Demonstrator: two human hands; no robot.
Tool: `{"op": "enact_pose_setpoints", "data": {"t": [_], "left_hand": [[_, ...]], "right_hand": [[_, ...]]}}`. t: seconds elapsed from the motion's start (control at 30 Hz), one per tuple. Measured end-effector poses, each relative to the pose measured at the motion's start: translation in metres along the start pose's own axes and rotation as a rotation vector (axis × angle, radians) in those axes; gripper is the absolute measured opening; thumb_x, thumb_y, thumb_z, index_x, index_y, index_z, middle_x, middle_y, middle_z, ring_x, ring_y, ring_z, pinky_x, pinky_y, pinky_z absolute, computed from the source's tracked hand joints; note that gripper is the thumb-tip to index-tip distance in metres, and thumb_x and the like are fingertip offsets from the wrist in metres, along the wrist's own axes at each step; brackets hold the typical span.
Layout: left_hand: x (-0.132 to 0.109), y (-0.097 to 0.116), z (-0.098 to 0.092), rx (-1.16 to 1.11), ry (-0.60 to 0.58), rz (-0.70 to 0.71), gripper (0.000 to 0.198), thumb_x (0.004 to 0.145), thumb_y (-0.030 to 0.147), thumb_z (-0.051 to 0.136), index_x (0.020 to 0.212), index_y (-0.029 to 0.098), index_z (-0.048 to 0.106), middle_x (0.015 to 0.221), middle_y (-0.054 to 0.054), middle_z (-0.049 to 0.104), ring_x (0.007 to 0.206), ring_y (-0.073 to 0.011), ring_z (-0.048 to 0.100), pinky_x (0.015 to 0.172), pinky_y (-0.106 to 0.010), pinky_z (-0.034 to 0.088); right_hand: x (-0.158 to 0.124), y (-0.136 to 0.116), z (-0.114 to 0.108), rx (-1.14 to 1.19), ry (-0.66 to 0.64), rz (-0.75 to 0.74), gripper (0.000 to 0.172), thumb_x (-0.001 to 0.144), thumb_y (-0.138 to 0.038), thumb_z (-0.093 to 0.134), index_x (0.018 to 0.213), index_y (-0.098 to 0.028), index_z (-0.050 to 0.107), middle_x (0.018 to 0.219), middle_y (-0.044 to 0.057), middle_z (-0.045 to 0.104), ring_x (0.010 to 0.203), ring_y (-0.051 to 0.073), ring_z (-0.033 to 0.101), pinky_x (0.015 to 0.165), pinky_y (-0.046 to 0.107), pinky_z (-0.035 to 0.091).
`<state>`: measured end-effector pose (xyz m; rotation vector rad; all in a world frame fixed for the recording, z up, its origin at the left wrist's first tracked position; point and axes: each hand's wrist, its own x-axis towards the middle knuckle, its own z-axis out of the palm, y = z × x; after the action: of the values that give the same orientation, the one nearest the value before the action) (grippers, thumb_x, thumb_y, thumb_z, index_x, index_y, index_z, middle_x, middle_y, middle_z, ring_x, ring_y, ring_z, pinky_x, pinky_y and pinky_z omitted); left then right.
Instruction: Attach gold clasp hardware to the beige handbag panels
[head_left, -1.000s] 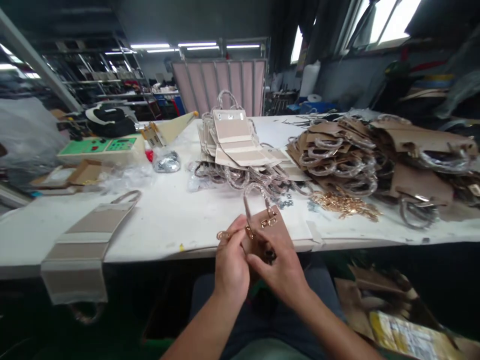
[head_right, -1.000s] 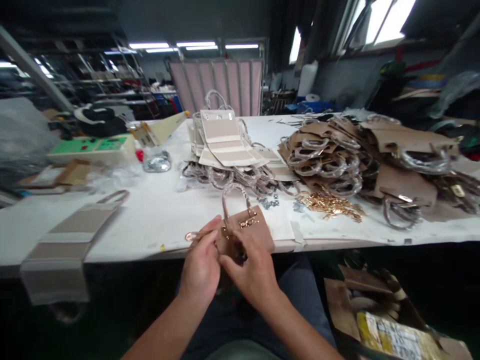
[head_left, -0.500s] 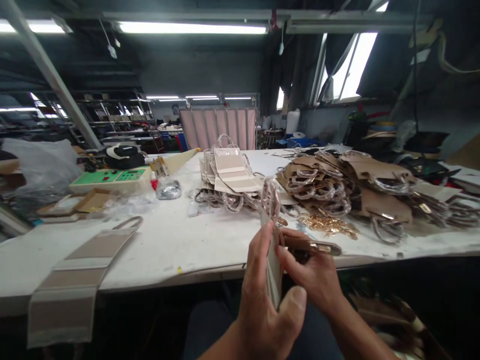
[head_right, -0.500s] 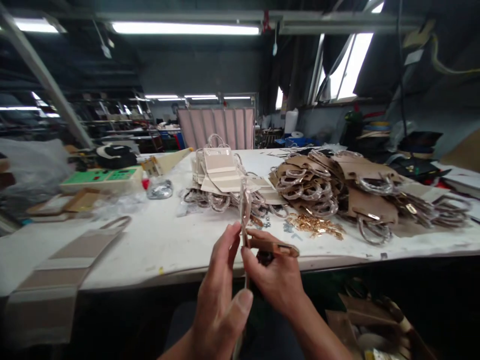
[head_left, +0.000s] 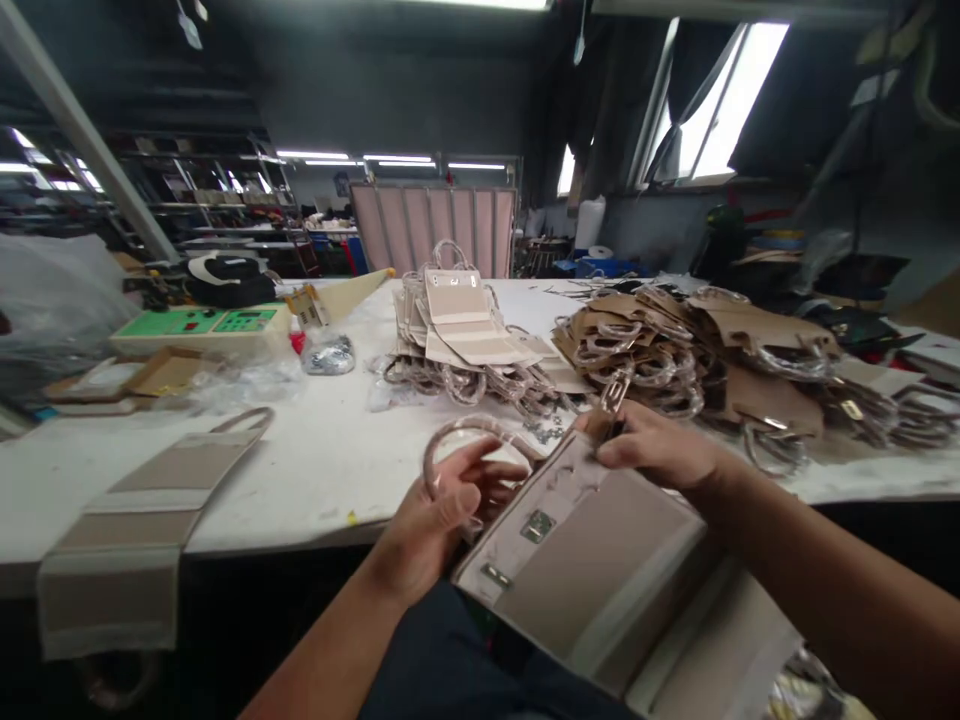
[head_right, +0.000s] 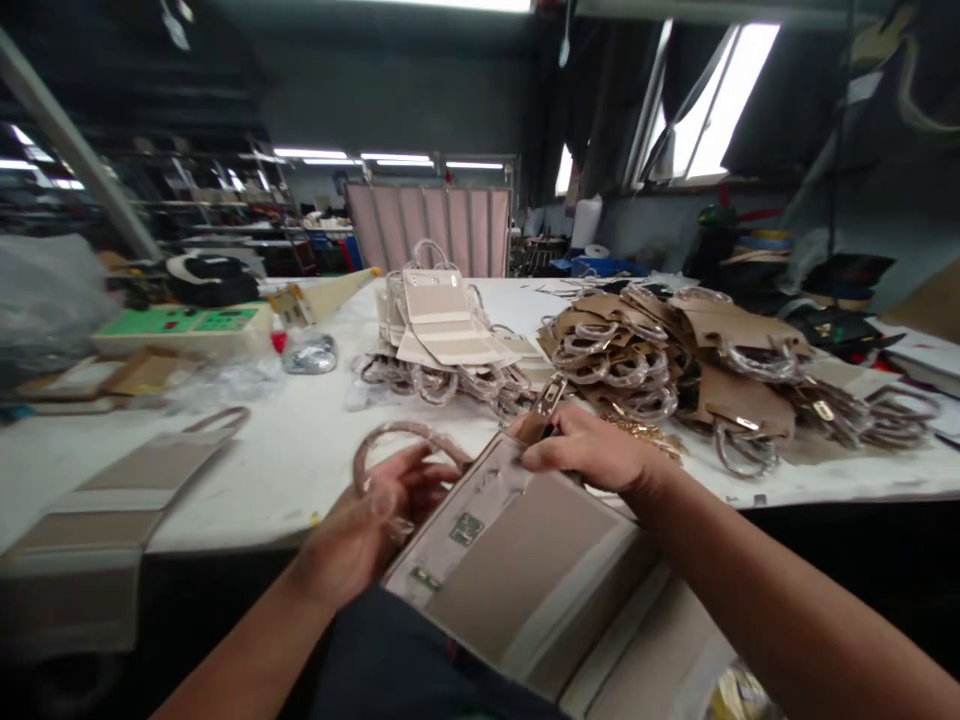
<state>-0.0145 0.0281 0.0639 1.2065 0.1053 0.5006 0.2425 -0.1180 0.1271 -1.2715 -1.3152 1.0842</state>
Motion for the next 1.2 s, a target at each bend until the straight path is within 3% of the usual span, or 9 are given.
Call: {"op": "enact_pose_setpoints", "data": {"t": [0.07,0.23,0.37,0.53,0.63,0.77,0.93,1.03,1.2], "left_hand": [[-0.012,-0.032,-0.009,-0.117,-0.025,-0.168,0.067,0.077,0.053,0.086,0.135,0.023,0.072,0.125,-0.016,0.076,0.108,-0.0328,0.075,0.09,-0.042,0.061],[-0.036,-0.105,-0.022,-0.07,0.138,-0.39,0.057,0.076,0.044,0.091,0.124,0.017,0.078,0.11,-0.013,0.081,0.097,-0.0291,0.077,0.087,-0.037,0.06],[-0.044,-0.146,-0.026,-0.2,0.234,-0.453,0.06,0.075,0.051,0.09,0.12,0.013,0.079,0.106,-0.016,0.081,0.089,-0.0285,0.077,0.083,-0.037,0.06],[-0.042,-0.181,-0.034,-0.295,0.495,-0.475,0.059,0.069,0.049,0.093,0.112,0.011,0.08,0.094,-0.013,0.081,0.076,-0.0221,0.074,0.073,-0.031,0.059],[-0.033,-0.193,-0.037,-0.29,0.624,-0.469,0.058,0.066,0.049,0.094,0.108,0.011,0.08,0.088,-0.011,0.081,0.072,-0.0216,0.073,0.07,-0.031,0.058],[-0.022,-0.201,-0.034,-0.265,0.692,-0.445,0.054,0.065,0.05,0.094,0.1,0.011,0.08,0.084,-0.01,0.08,0.073,-0.0213,0.072,0.07,-0.031,0.057],[-0.011,-0.198,-0.02,-0.266,0.783,-0.449,0.047,0.067,0.05,0.093,0.091,0.012,0.078,0.079,-0.008,0.079,0.066,-0.0182,0.069,0.064,-0.028,0.056],[-0.002,-0.194,-0.014,-0.315,0.821,-0.471,0.047,0.065,0.048,0.094,0.088,0.011,0.078,0.079,-0.009,0.079,0.066,-0.0194,0.07,0.064,-0.029,0.056],[0.011,-0.192,-0.011,-0.35,0.881,-0.504,0.046,0.061,0.047,0.096,0.082,0.011,0.077,0.074,-0.009,0.077,0.063,-0.019,0.069,0.062,-0.029,0.055]], "right_hand": [[0.013,0.021,-0.002,-0.085,-0.099,0.084,0.029,0.081,-0.043,0.073,0.091,-0.016,0.08,0.081,0.004,0.074,0.07,0.02,0.064,0.063,0.027,0.05],[0.047,0.076,-0.003,-0.2,-0.255,0.187,0.031,0.089,-0.041,0.064,0.096,-0.016,0.081,0.092,0.004,0.078,0.085,0.024,0.068,0.077,0.032,0.053],[0.076,0.113,-0.001,-0.275,-0.316,0.2,0.032,0.085,-0.042,0.067,0.093,-0.015,0.082,0.094,0.005,0.079,0.091,0.026,0.069,0.084,0.033,0.053],[0.108,0.152,0.0,-0.408,-0.278,0.313,0.028,0.083,-0.039,0.069,0.094,-0.017,0.082,0.093,0.004,0.079,0.089,0.025,0.07,0.08,0.032,0.051],[0.12,0.167,-0.003,-0.542,-0.199,0.374,0.025,0.082,-0.04,0.073,0.093,-0.019,0.08,0.087,0.001,0.077,0.082,0.022,0.069,0.074,0.03,0.048],[0.122,0.172,-0.01,-0.683,-0.037,0.328,0.028,0.083,-0.048,0.077,0.094,-0.022,0.081,0.077,-0.002,0.073,0.07,0.017,0.064,0.066,0.029,0.044],[0.092,0.151,0.003,-0.668,0.645,0.1,0.022,0.089,-0.044,0.077,0.085,-0.022,0.078,0.069,-0.001,0.069,0.063,0.017,0.06,0.063,0.03,0.045],[0.07,0.136,0.027,-0.326,0.807,-0.041,0.027,0.093,-0.041,0.076,0.074,-0.023,0.069,0.058,-0.003,0.057,0.052,0.015,0.052,0.051,0.029,0.041],[0.068,0.148,0.063,0.4,0.774,-0.236,0.04,0.094,-0.035,0.075,0.065,-0.023,0.051,0.055,-0.007,0.045,0.043,0.012,0.044,0.042,0.026,0.038]]}}
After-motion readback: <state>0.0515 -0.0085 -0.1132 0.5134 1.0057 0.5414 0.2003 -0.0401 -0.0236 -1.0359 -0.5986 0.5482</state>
